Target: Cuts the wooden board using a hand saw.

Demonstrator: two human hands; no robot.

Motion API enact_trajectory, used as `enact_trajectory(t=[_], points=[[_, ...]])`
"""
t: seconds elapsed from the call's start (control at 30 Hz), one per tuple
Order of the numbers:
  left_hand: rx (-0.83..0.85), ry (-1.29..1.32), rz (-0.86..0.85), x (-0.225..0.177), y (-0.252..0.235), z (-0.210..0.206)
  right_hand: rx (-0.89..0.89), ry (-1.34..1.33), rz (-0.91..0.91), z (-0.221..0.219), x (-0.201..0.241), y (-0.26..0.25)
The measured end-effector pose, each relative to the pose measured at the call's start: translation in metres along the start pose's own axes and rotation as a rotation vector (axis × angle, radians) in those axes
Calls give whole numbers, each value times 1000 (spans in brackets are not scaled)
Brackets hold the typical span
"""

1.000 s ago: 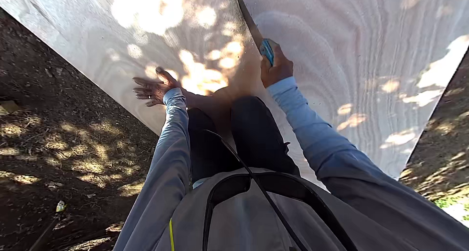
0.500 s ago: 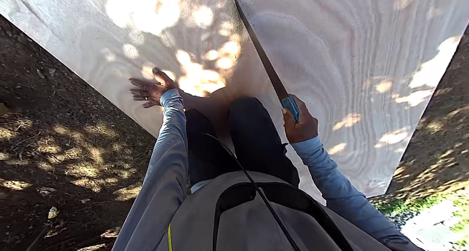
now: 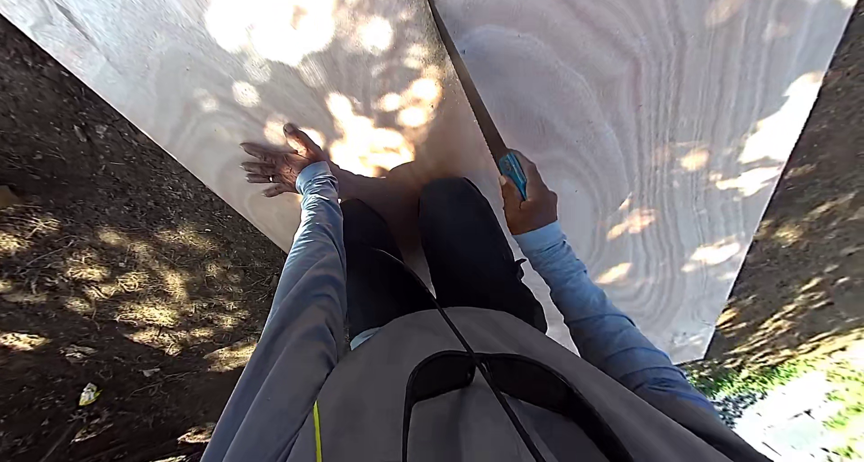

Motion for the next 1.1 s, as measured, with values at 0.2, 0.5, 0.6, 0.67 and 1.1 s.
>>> enact_trajectory(t=[0.2,0.5,0.6,0.67,1.1], points=[[49,77,-5,23,-27,-40,8,34,-6,12,9,-3],[44,119,-7,28,-27,-38,71,46,-4,-9,91,-121],[38,107,-15,22,-29,-39,-13,32,26,-1,28,-41],[34,86,-14,21,-30,-40,-6,41,4,5,-12,15],[45,95,-7,23,-26,-34,80,15,20,-15,107,-148]])
Point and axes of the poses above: each hand's wrist, its own y-axis away from the middle knuckle, its own z-axis out of the back of the hand, x = y × z, the point moved 10 cm from there along -y, towards the middle knuckle, and after that the axes turned 9 degrees about y, right-handed, at the moved point
